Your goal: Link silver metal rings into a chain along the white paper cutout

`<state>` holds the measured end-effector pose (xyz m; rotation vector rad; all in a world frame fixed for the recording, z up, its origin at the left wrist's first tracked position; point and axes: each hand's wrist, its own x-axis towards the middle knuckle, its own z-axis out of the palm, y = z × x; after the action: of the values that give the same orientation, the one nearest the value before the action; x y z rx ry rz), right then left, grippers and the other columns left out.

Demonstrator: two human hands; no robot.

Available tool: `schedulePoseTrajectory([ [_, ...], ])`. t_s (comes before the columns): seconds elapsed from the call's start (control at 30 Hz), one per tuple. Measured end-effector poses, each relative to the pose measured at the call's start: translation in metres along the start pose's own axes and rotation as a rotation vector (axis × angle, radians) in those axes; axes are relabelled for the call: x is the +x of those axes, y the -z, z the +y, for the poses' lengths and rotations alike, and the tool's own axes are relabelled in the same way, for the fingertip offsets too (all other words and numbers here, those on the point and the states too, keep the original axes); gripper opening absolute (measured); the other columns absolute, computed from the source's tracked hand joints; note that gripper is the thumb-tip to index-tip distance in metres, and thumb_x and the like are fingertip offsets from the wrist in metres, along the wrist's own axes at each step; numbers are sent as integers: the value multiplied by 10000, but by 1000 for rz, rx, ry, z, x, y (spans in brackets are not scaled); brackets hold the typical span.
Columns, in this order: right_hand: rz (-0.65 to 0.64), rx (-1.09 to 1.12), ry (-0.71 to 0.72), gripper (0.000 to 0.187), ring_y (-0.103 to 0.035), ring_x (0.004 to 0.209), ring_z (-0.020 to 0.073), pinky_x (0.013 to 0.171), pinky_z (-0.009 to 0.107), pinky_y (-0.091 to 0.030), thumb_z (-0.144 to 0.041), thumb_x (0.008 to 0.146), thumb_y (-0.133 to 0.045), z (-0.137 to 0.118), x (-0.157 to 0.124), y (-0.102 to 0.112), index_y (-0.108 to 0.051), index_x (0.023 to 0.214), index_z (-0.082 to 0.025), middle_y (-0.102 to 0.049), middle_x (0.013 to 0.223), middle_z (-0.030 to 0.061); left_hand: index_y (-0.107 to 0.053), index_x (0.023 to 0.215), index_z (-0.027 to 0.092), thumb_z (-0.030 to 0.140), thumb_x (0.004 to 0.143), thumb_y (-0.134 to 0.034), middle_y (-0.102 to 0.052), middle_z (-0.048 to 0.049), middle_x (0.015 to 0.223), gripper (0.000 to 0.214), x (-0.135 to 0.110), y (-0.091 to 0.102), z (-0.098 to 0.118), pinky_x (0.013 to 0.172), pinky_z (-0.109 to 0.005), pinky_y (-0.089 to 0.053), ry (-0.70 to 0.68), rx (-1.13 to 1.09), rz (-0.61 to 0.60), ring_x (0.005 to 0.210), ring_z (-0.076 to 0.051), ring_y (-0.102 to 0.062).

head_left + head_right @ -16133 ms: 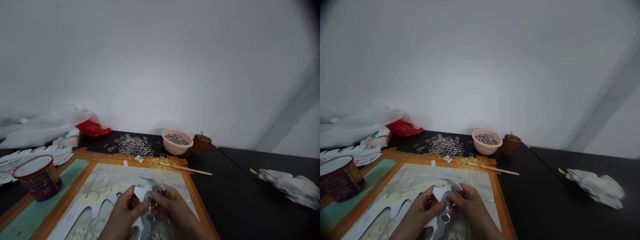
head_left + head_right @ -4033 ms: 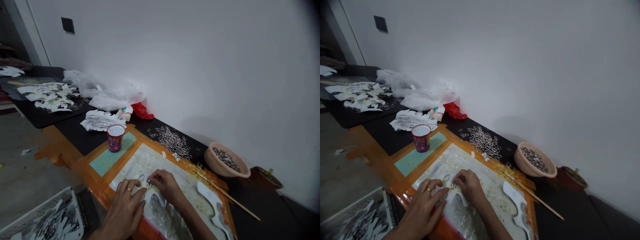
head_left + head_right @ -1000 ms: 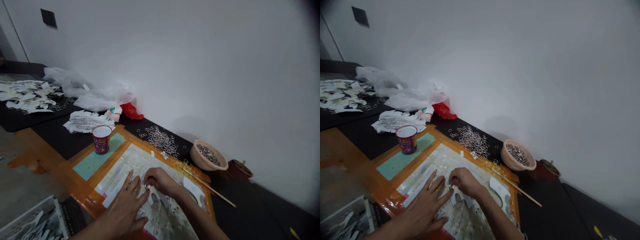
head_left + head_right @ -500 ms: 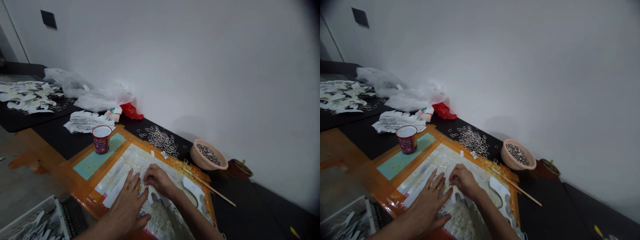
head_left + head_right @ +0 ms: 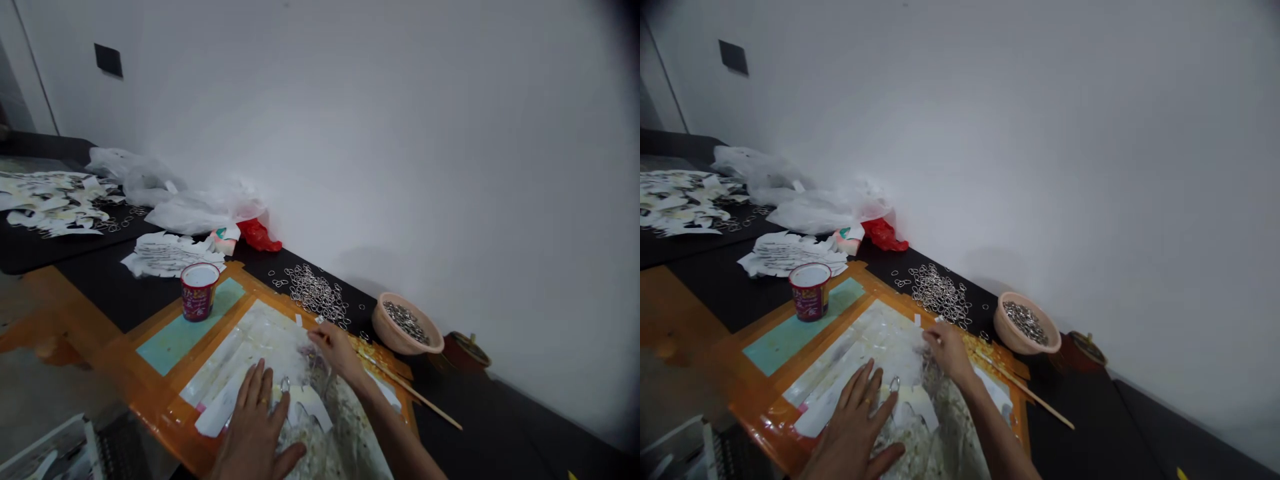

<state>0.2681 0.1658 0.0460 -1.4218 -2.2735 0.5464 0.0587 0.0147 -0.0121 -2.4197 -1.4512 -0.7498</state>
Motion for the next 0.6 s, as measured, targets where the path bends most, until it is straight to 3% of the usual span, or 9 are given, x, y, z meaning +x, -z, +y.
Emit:
schedulePoseTrajectory([
  [0.13,97,-94,-177,209,-656,920,189,834,399,-549,-336,964,-597,35,29,14,-646,1047,-151,-671,1056,52,-635,1257,240,708,850,-492,-609,-210,1350,637,-2,-8,2,991,-564,-409,12,18,73,1304,-458,-489],
  [0.3,61,-129,-293,243,-656,956,200,833,402,-563,-330,957,-610,53,48,9,-629,1134,-164,-654,1139,70,-653,1247,245,699,870,-463,-616,-230,1335,620,-4,-13,2,967,-581,-414,17,11,38,1278,-474,-513],
  [0.47,31,-76,-336,257,-664,912,188,776,369,-579,-327,956,-613,58,65,4,-621,1149,-157,-656,1125,68,-642,1285,245,683,883,-462,-547,-269,1396,621,8,6,4,959,-638,-436,115,-115,-233,1294,-484,-500],
  [0.6,44,-25,-273,238,-664,881,178,755,354,-578,-323,954,-616,53,67,9,-630,1120,-153,-663,1092,61,-600,1342,213,649,874,-518,-450,-294,1466,645,22,26,8,1032,-641,-389,215,-232,-470,1347,-468,-444],
])
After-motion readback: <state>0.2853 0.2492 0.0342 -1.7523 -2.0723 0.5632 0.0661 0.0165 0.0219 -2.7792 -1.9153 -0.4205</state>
